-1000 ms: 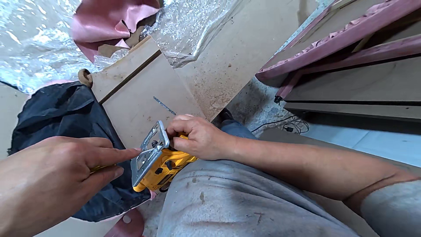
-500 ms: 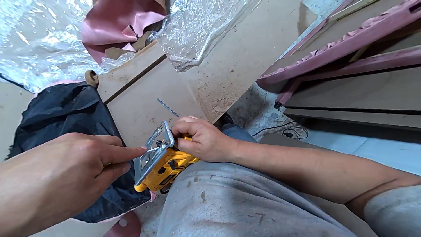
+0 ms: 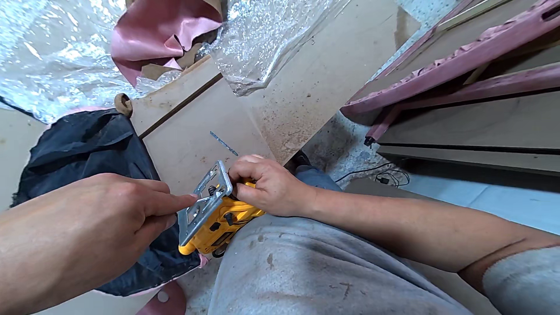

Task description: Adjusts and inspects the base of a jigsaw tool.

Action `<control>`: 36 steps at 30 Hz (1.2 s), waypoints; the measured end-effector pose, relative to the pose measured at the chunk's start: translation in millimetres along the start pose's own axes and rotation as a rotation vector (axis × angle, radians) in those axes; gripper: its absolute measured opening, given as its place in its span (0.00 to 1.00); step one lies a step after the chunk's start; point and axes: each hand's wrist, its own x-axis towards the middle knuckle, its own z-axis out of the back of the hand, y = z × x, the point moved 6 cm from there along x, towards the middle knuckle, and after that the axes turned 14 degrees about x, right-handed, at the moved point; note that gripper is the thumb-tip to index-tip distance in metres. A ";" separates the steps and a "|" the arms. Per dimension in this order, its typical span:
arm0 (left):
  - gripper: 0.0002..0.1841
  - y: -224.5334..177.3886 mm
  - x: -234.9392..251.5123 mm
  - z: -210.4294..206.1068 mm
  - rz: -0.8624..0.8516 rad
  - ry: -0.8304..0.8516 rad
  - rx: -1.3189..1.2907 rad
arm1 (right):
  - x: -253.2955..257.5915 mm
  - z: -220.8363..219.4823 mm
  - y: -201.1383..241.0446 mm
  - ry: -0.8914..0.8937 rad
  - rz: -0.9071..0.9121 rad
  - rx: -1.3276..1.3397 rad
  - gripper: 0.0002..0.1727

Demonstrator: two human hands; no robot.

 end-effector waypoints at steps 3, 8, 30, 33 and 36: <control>0.22 0.2 -1.5 -0.7 -0.003 -0.004 0.005 | -0.4 -1.1 0.1 -0.006 -0.002 -0.014 0.09; 0.20 5.2 -5.3 -2.2 0.018 -0.005 -0.043 | -2.2 -1.9 1.1 -0.035 0.023 -0.029 0.10; 0.20 2.8 13.3 6.3 0.009 0.149 0.045 | -0.3 -1.1 -1.4 -0.050 0.038 -0.031 0.10; 0.20 1.9 18.0 6.5 -0.021 0.148 0.052 | -1.1 0.3 -1.9 -0.064 0.022 -0.028 0.10; 0.19 0.1 22.9 5.2 -0.057 0.139 0.095 | -1.5 1.4 -2.2 -0.069 0.015 -0.029 0.10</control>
